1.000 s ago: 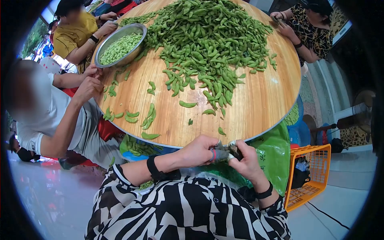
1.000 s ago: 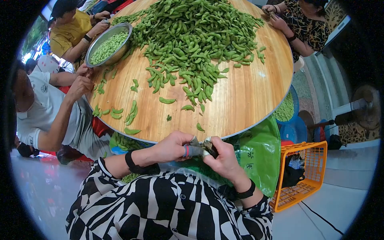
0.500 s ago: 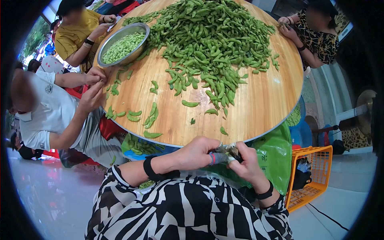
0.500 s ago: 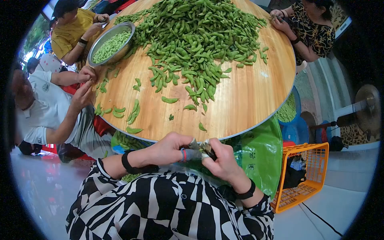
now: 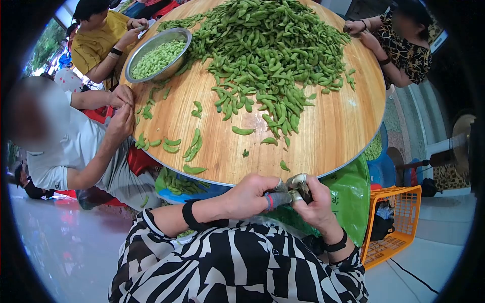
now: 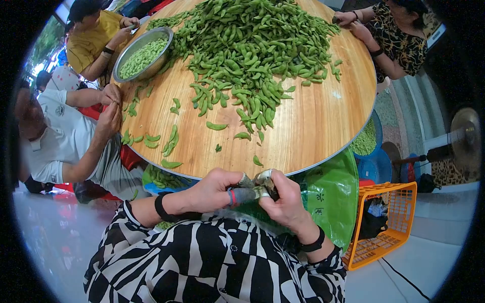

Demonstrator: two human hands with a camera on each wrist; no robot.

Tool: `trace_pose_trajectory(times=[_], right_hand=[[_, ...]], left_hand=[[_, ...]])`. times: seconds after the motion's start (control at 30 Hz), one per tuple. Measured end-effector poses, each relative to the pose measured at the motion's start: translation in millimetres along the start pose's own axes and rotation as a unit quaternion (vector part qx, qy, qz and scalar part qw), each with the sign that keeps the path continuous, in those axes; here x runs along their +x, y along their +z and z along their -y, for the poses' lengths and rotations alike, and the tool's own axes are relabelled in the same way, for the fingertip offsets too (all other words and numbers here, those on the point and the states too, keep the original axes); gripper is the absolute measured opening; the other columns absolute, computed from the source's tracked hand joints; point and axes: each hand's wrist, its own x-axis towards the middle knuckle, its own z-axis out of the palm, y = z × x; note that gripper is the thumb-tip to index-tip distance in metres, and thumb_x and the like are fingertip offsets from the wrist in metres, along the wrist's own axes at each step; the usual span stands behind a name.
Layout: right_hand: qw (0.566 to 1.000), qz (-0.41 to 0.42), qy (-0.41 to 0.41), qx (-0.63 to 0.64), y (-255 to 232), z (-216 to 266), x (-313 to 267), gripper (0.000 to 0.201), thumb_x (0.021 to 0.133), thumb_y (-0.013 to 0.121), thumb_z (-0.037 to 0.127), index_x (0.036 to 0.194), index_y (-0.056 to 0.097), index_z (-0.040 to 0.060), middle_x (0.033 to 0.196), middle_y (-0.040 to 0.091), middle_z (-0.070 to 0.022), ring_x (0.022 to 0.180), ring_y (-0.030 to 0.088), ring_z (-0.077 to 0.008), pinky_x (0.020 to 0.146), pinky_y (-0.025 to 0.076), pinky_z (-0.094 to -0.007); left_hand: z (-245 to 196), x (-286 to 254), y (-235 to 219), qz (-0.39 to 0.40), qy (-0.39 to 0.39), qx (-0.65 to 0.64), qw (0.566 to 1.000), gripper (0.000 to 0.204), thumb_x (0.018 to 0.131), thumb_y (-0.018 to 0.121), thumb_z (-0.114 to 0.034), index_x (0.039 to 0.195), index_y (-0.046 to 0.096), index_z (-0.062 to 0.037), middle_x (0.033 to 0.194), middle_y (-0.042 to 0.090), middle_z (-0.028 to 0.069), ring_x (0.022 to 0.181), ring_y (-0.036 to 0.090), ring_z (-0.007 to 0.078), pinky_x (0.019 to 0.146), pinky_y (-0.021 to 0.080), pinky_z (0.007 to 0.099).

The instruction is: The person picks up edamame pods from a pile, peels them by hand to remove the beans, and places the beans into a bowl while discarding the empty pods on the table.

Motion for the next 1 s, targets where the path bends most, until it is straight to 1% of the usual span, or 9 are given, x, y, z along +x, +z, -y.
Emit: trace_pose_trajectory(times=[0.3, 0.37, 0.43, 0.5, 0.6, 0.63, 0.73, 0.8, 1.0], right_hand=[[0.999, 0.040, 0.012, -0.031, 4, -12, 0, 0.024, 0.068, 0.059, -0.003, 0.092, 0.057, -0.0003, 0.071, 0.052, -0.0134, 0.062, 0.054, -0.0276, 0.059, 0.045, -0.0331], [0.995, 0.088, 0.026, -0.027, -5, -6, -3, 0.021, 0.070, 0.061, 0.001, 0.091, 0.058, -0.0008, 0.073, 0.052, -0.0146, 0.064, 0.054, -0.0306, 0.058, 0.044, -0.0351], [0.993, 0.116, 0.006, -0.025, -8, -3, -2, 0.021, 0.071, 0.063, 0.002, 0.091, 0.059, -0.0008, 0.073, 0.052, -0.0145, 0.065, 0.054, -0.0305, 0.059, 0.044, -0.0356], [0.988, 0.149, -0.032, -0.026, -10, -1, 0, 0.024, 0.074, 0.066, 0.005, 0.096, 0.061, -0.0012, 0.073, 0.052, -0.0132, 0.066, 0.055, -0.0304, 0.060, 0.045, -0.0366], [0.988, 0.129, -0.079, -0.040, -7, -9, 3, 0.025, 0.078, 0.064, 0.005, 0.102, 0.059, -0.0017, 0.073, 0.053, -0.0131, 0.065, 0.055, -0.0285, 0.060, 0.045, -0.0346], [0.988, 0.129, -0.079, -0.039, -5, -10, 3, 0.025, 0.078, 0.064, 0.005, 0.102, 0.059, -0.0017, 0.073, 0.053, -0.0131, 0.065, 0.055, -0.0285, 0.060, 0.045, -0.0346], [0.995, 0.103, -0.001, 0.012, -2, -6, 4, 0.023, 0.086, 0.058, 0.004, 0.108, 0.056, -0.0016, 0.075, 0.056, -0.0103, 0.060, 0.056, -0.0214, 0.057, 0.044, -0.0309], [0.974, 0.106, 0.164, 0.116, -5, 4, 8, 0.021, 0.092, 0.051, 0.006, 0.112, 0.054, -0.0012, 0.076, 0.059, -0.0060, 0.058, 0.054, -0.0128, 0.055, 0.044, -0.0263], [0.954, 0.080, 0.197, 0.213, -5, -2, 7, 0.031, 0.098, 0.039, 0.018, 0.121, 0.049, -0.0004, 0.072, 0.053, -0.0025, 0.052, 0.044, -0.0071, 0.047, 0.035, -0.0210]], left_hand=[[-15, -14, -12, 0.075, 0.060, 0.078, 0.992, 0.013, 0.086, 0.063, -0.010, 0.096, 0.061, -0.0007, 0.068, 0.056, 0.0073, 0.061, 0.053, 0.0115, 0.057, 0.044, 0.0275], [-25, -29, -28, 0.009, 0.119, 0.180, 0.976, 0.009, 0.077, 0.060, -0.002, 0.085, 0.057, 0.0015, 0.070, 0.054, 0.0160, 0.064, 0.056, 0.0285, 0.059, 0.045, 0.0381], [-36, -47, -55, -0.030, 0.113, 0.340, 0.933, 0.012, 0.071, 0.061, -0.002, 0.082, 0.057, 0.0000, 0.076, 0.054, 0.0163, 0.075, 0.057, 0.0356, 0.065, 0.046, 0.0431], [-39, -63, -76, -0.079, 0.028, 0.538, 0.839, 0.014, 0.069, 0.063, -0.002, 0.081, 0.055, -0.0011, 0.079, 0.051, 0.0154, 0.078, 0.056, 0.0346, 0.068, 0.046, 0.0442], [-30, -53, -91, -0.101, 0.081, 0.602, 0.788, 0.018, 0.071, 0.065, -0.004, 0.086, 0.056, -0.0029, 0.080, 0.051, 0.0143, 0.076, 0.055, 0.0354, 0.067, 0.047, 0.0432], [-26, -40, -90, -0.099, 0.123, 0.529, 0.834, 0.020, 0.070, 0.063, -0.001, 0.088, 0.055, -0.0017, 0.086, 0.052, 0.0162, 0.078, 0.055, 0.0360, 0.068, 0.047, 0.0431], [-17, 5, -74, -0.126, 0.160, 0.471, 0.858, 0.021, 0.069, 0.061, 0.002, 0.089, 0.054, -0.0003, 0.090, 0.051, 0.0178, 0.081, 0.055, 0.0373, 0.069, 0.047, 0.0439], [-14, 35, -66, -0.130, 0.194, 0.476, 0.848, 0.017, 0.071, 0.061, -0.001, 0.085, 0.053, 0.0004, 0.087, 0.052, 0.0178, 0.081, 0.056, 0.0367, 0.070, 0.047, 0.0439], [5, 76, -64, -0.154, 0.186, 0.493, 0.836, 0.015, 0.071, 0.060, -0.001, 0.085, 0.054, 0.0013, 0.082, 0.054, 0.0195, 0.081, 0.057, 0.0389, 0.071, 0.048, 0.0445]])
